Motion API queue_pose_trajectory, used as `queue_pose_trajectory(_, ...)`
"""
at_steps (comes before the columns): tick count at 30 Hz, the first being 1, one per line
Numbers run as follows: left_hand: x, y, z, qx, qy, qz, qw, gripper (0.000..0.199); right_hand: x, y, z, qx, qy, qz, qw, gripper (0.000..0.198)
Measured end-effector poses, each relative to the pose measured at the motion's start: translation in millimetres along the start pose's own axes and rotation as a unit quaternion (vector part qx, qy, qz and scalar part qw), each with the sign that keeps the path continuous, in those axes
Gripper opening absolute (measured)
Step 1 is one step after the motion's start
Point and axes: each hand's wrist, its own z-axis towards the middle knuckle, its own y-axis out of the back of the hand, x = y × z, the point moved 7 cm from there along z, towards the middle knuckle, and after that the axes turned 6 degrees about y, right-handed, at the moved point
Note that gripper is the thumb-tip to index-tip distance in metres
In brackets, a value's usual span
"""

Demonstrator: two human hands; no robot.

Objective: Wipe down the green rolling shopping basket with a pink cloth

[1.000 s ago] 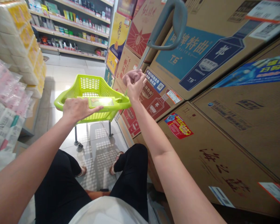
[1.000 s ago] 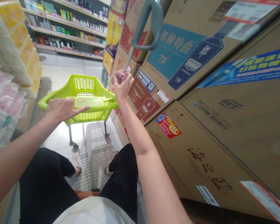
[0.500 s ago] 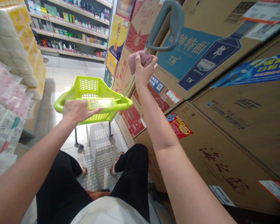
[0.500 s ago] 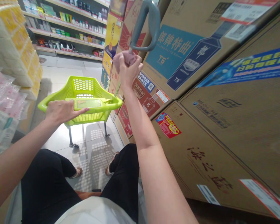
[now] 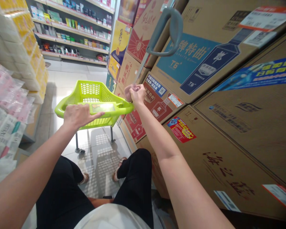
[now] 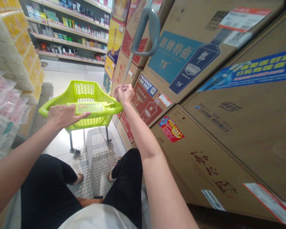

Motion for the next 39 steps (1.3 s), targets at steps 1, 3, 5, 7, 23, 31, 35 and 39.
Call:
queue_pose_trajectory(1, 0.7, -0.1, -0.1, -0.001, 0.000, 0.001, 1.000, 0.101, 7.6, 8.1, 12.2, -0.015, 0.017, 0.006, 1.000, 0.021)
queue_pose_trajectory(3, 1.5, 0.5, -1.0, -0.004, -0.003, 0.002, 1.000, 0.105, 23.4, 23.3, 35.1, -0.044, 0.056, 0.020, 0.997, 0.022)
queue_pose_trajectory(5, 1.2, 1.7, -2.7, -0.005, -0.008, 0.002, 1.000, 0.112, 35.0, 32.8, 47.3, -0.057, 0.089, 0.037, 0.994, 0.021)
queue_pose_trajectory(7, 0.2, 3.1, -4.6, -0.003, -0.011, 0.001, 1.000, 0.119, 36.6, 34.0, 43.6, -0.037, 0.096, 0.036, 0.994, 0.018)
queue_pose_trajectory(23, -28.3, -3.6, -2.2, 0.010, 0.031, -0.029, 0.999, 0.107, 76.7, 4.6, -124.2, 0.168, 0.189, -0.039, 0.967, 0.022)
queue_pose_trajectory(31, -49.1, 1.4, -14.7, 0.107, -0.054, 0.010, 0.993, 0.100, 35.6, 16.4, -100.4, 0.152, 0.169, -0.011, 0.974, 0.034)
queue_pose_trajectory(35, -27.4, -5.4, -17.1, 0.121, -0.140, 0.051, 0.981, 0.089, 15.6, 19.9, -84.4, 0.147, 0.121, -0.035, 0.981, 0.033)
queue_pose_trajectory(39, -17.2, -9.6, -20.5, 0.070, -0.087, 0.011, 0.994, 0.094, 37.9, 11.8, -115.5, 0.117, 0.131, -0.028, 0.984, 0.029)
